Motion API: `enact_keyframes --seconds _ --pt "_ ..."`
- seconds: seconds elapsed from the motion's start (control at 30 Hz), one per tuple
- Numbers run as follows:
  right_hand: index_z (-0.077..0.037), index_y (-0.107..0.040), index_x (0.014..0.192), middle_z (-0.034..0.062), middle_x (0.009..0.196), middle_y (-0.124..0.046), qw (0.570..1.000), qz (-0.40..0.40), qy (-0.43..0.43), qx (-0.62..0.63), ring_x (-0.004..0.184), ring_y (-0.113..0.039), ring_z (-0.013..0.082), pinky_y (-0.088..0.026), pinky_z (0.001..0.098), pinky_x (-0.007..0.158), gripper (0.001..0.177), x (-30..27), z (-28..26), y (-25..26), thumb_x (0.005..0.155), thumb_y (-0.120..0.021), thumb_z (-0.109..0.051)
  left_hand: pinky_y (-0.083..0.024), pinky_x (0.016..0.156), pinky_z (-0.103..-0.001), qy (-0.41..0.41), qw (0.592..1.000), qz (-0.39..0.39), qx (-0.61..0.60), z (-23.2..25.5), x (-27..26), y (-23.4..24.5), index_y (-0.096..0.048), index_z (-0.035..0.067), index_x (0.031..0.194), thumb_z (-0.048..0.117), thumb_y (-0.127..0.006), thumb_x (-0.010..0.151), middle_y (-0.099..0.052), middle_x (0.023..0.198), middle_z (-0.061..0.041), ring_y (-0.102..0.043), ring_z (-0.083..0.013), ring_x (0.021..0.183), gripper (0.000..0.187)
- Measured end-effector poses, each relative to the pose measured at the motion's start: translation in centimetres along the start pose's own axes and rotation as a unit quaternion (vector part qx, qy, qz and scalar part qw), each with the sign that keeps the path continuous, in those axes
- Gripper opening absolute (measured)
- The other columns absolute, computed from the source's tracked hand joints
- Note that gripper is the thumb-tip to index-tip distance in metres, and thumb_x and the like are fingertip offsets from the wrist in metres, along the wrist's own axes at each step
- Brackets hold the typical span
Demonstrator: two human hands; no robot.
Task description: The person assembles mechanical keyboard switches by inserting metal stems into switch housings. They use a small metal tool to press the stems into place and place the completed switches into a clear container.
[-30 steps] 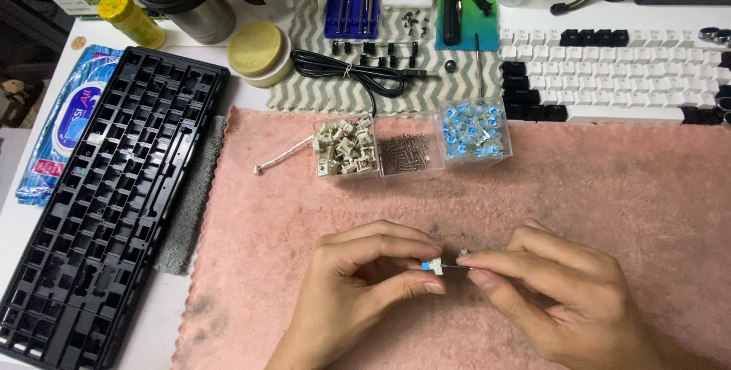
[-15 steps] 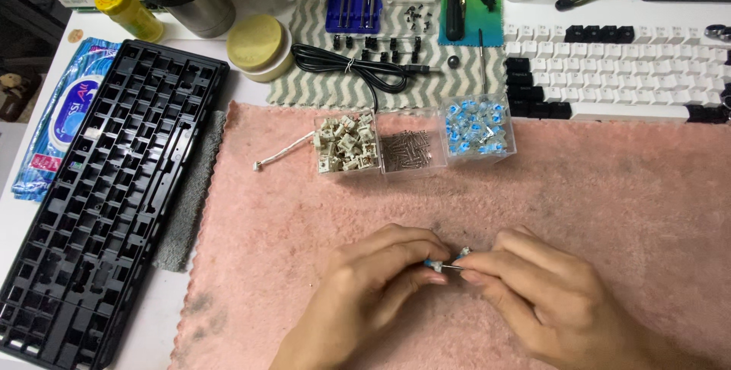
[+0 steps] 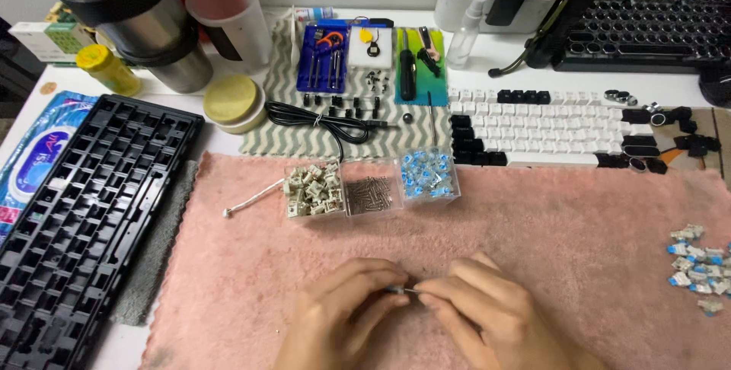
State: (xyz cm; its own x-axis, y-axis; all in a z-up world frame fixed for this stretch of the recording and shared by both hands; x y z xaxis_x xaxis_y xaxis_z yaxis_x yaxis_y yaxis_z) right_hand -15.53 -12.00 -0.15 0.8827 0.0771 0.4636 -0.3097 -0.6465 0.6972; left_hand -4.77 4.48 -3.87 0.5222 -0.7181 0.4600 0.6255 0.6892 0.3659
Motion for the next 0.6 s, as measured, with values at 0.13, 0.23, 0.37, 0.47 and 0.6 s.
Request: enact_keyframes --seconds 0.13,0.23,0.37,0.47,0.6 --pt "-0.005 -0.081 0.112 0.0031 0.094 -0.078 0.999 0.046 -0.002 0.002 0.075 -0.064 0.0177 -0.054 0.0325 0.076 0.010 -0.3 0.8 0.2 0.104 -0.077 -0.010 -0.067 0.102 -0.029 0.032 0.998 0.046 0.041 -0.2 0.0 0.7 -0.086 0.011 0.115 0.018 -0.084 0.104 -0.089 0.117 -0.006 -0.088 -0.0184 0.108 0.013" --pt "-0.006 -0.083 0.113 0.0015 0.088 -0.076 0.998 0.060 -0.026 0.004 0.074 -0.063 0.0166 -0.055 0.0302 0.075 0.012 -0.4 1.2 0.3 0.102 -0.080 -0.011 -0.067 0.101 -0.028 0.060 0.996 0.061 0.006 -0.1 0.0 1.0 -0.086 0.010 0.111 0.019 -0.086 0.101 -0.090 0.116 -0.006 -0.089 -0.0171 0.107 0.013" --pt "-0.008 -0.084 0.115 0.0005 0.082 -0.068 0.999 0.041 -0.028 0.015 0.071 -0.061 0.0149 -0.054 0.0298 0.074 0.013 -0.3 1.0 0.1 0.104 -0.079 -0.011 -0.071 0.092 -0.023 0.088 0.992 0.081 -0.027 -0.3 -0.1 1.2 -0.091 0.011 0.104 0.017 -0.092 0.095 -0.090 0.114 -0.007 -0.090 -0.0114 0.096 0.011" --pt "-0.008 -0.084 0.115 0.0001 0.081 -0.067 0.998 0.040 -0.032 0.024 0.070 -0.059 0.0145 -0.054 0.0298 0.074 0.012 -0.3 1.0 0.0 0.104 -0.080 -0.011 -0.069 0.098 -0.026 0.091 0.992 0.083 -0.032 0.0 0.3 1.4 -0.091 0.012 0.101 0.018 -0.093 0.094 -0.093 0.110 -0.007 -0.091 -0.0140 0.103 0.009" --pt "-0.008 -0.084 0.117 0.0010 0.087 -0.074 0.997 0.053 -0.041 0.032 0.073 -0.067 0.0142 -0.058 0.0283 0.073 0.015 -0.4 1.1 0.1 0.102 -0.081 -0.011 -0.080 0.092 -0.025 0.171 0.973 0.089 -0.127 -1.1 -0.5 1.0 -0.090 0.006 0.115 0.014 -0.095 0.091 -0.091 0.118 -0.010 -0.091 -0.0138 0.098 0.026"
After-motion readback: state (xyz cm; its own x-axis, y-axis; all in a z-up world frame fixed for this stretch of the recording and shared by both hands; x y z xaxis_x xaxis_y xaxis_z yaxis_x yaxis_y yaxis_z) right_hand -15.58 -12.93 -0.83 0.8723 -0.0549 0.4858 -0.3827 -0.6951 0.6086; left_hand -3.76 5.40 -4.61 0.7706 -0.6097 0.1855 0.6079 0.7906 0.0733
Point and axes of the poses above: each hand's wrist, its own x-axis towards the middle knuckle, its own y-axis out of the back of the hand, z = x × y, the point moved 5 cm from there along x, towards the middle knuckle
